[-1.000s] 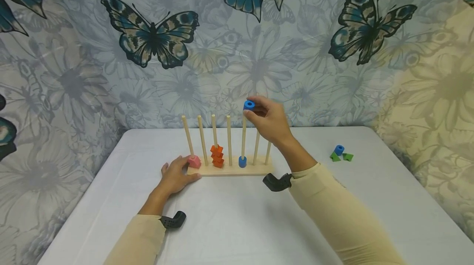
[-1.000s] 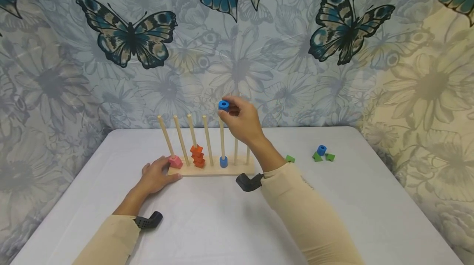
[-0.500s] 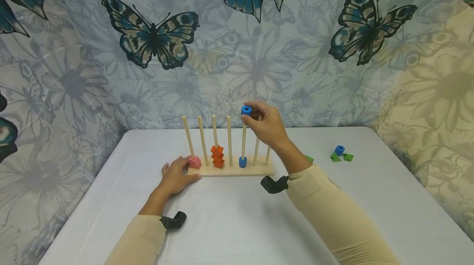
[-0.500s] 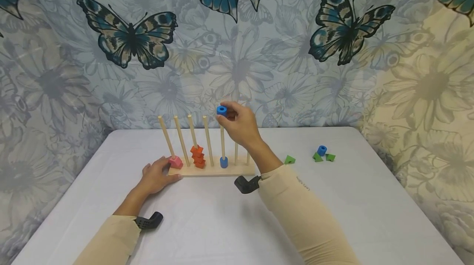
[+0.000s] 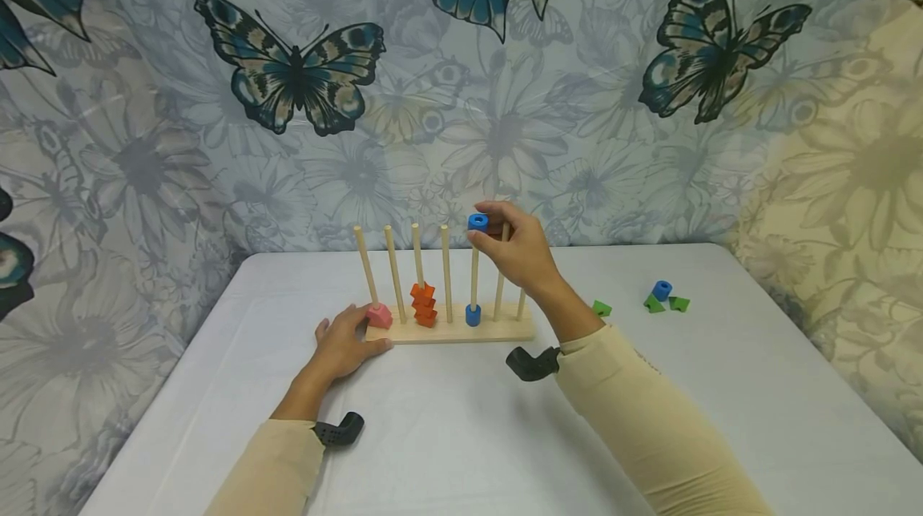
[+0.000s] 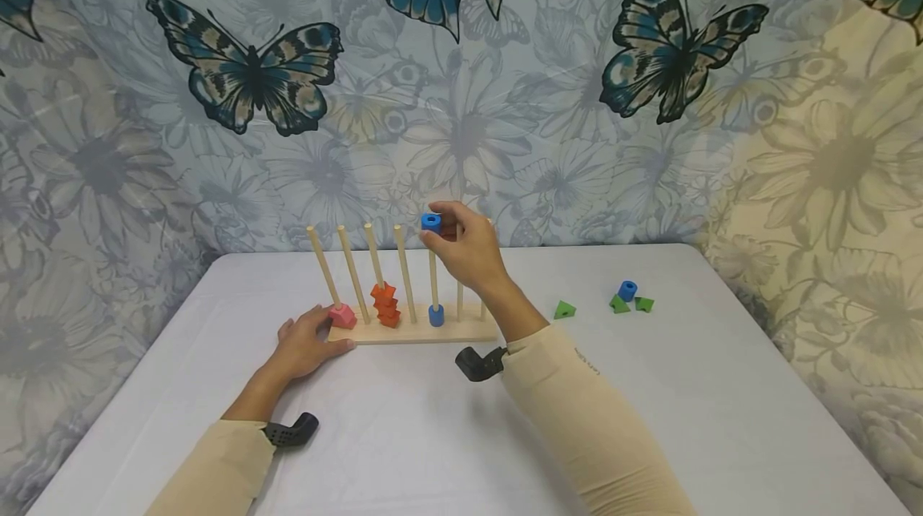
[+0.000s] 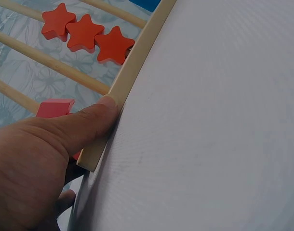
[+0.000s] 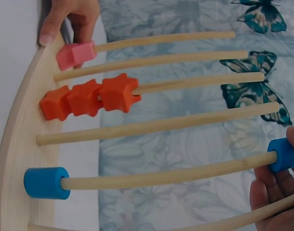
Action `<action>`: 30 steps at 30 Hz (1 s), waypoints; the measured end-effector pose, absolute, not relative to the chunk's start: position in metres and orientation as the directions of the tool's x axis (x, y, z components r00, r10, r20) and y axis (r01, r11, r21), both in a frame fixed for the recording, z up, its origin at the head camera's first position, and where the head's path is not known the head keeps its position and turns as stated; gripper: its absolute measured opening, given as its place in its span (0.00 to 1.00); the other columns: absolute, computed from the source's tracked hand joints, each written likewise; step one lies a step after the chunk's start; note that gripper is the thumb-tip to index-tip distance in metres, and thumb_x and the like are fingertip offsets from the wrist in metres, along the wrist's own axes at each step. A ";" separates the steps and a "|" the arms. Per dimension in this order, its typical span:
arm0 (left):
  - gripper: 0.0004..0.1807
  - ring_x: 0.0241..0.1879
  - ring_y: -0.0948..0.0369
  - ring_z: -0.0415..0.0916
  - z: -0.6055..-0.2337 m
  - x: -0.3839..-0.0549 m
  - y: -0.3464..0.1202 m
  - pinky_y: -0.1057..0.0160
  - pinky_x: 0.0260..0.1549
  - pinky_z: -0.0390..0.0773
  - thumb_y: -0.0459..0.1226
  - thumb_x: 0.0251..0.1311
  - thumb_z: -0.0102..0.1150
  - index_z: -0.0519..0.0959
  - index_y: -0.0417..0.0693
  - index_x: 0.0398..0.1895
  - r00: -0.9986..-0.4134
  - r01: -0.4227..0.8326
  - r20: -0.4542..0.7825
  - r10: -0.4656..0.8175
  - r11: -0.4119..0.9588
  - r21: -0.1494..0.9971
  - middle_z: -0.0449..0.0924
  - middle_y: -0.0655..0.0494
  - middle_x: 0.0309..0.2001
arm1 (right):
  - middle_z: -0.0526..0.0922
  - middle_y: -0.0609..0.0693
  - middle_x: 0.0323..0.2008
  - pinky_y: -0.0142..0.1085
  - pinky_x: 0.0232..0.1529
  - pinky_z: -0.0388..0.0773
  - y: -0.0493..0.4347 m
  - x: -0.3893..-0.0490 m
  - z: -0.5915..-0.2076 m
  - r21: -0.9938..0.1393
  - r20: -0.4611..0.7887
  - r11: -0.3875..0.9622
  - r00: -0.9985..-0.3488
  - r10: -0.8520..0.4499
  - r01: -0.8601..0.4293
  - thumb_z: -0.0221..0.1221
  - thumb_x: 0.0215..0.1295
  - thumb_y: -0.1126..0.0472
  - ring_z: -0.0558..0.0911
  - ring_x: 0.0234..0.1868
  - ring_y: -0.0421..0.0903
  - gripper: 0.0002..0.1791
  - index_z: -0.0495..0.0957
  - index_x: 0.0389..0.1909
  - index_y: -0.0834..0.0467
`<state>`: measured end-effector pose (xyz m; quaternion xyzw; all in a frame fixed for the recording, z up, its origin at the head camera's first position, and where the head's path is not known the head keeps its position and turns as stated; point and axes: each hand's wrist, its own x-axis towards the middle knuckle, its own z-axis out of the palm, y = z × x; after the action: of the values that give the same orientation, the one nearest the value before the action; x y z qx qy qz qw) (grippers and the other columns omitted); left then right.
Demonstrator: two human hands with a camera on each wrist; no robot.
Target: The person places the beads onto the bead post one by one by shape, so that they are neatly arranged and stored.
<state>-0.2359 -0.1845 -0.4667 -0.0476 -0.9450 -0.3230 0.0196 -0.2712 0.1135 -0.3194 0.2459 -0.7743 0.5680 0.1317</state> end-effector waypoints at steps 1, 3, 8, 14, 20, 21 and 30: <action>0.40 0.70 0.44 0.51 -0.467 -0.236 -0.184 0.38 0.63 0.33 0.48 0.50 0.72 0.71 0.41 0.65 -0.995 0.101 0.066 0.076 0.786 0.609 0.66 0.38 0.65 | 0.79 0.55 0.41 0.40 0.44 0.79 0.114 -0.271 -0.320 -0.818 0.483 0.225 -0.844 -0.232 -0.530 0.64 0.61 0.66 0.82 0.42 0.49 0.23 0.74 0.58 0.63; 0.40 0.70 0.44 0.51 -0.467 -0.236 -0.184 0.38 0.63 0.32 0.48 0.50 0.72 0.71 0.41 0.65 -0.995 0.097 0.062 0.074 0.786 0.611 0.65 0.38 0.66 | 0.79 0.56 0.42 0.41 0.45 0.79 0.114 -0.271 -0.323 -0.828 0.476 0.207 -0.849 -0.230 -0.521 0.64 0.60 0.67 0.82 0.43 0.50 0.25 0.72 0.59 0.63; 0.40 0.70 0.44 0.51 -0.468 -0.237 -0.184 0.38 0.63 0.32 0.48 0.50 0.72 0.70 0.42 0.65 -0.995 0.096 0.061 0.074 0.788 0.608 0.66 0.39 0.66 | 0.78 0.57 0.44 0.41 0.46 0.79 0.113 -0.270 -0.329 -0.860 0.440 0.177 -0.872 -0.216 -0.478 0.65 0.60 0.66 0.82 0.45 0.51 0.29 0.67 0.61 0.61; 0.40 0.70 0.44 0.52 -0.468 -0.237 -0.184 0.37 0.63 0.33 0.48 0.50 0.73 0.71 0.42 0.65 -0.995 0.102 0.070 0.075 0.789 0.606 0.66 0.39 0.65 | 0.77 0.58 0.45 0.42 0.46 0.79 0.113 -0.271 -0.337 -0.884 0.410 0.151 -0.889 -0.206 -0.443 0.66 0.59 0.66 0.81 0.45 0.52 0.30 0.65 0.61 0.63; 0.40 0.70 0.44 0.52 -0.468 -0.237 -0.184 0.37 0.63 0.33 0.48 0.50 0.72 0.70 0.41 0.65 -0.995 0.102 0.070 0.075 0.792 0.602 0.66 0.39 0.65 | 0.77 0.57 0.44 0.41 0.47 0.79 0.114 -0.272 -0.346 -0.892 0.387 0.167 -0.901 -0.194 -0.420 0.67 0.59 0.64 0.81 0.45 0.51 0.26 0.69 0.57 0.63; 0.40 0.70 0.44 0.52 -0.468 -0.237 -0.184 0.37 0.63 0.33 0.48 0.50 0.72 0.70 0.41 0.65 -0.995 0.101 0.069 0.075 0.792 0.602 0.66 0.39 0.65 | 0.77 0.56 0.44 0.40 0.46 0.79 0.114 -0.272 -0.348 -0.894 0.383 0.169 -0.904 -0.193 -0.415 0.67 0.59 0.64 0.81 0.44 0.50 0.25 0.71 0.55 0.63; 0.40 0.70 0.44 0.51 -0.469 -0.238 -0.183 0.38 0.63 0.33 0.48 0.50 0.72 0.70 0.42 0.65 -0.997 0.078 0.051 0.059 0.801 0.594 0.66 0.39 0.66 | 0.81 0.55 0.40 0.39 0.44 0.79 0.114 -0.274 -0.361 -0.906 0.378 0.125 -0.905 -0.194 -0.405 0.67 0.58 0.65 0.81 0.41 0.51 0.19 0.74 0.49 0.65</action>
<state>-0.2375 -0.1834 -0.4686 -0.0361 -0.9487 -0.3137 0.0149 -0.2740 0.1138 -0.3611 0.2008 -0.7452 0.6303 0.0839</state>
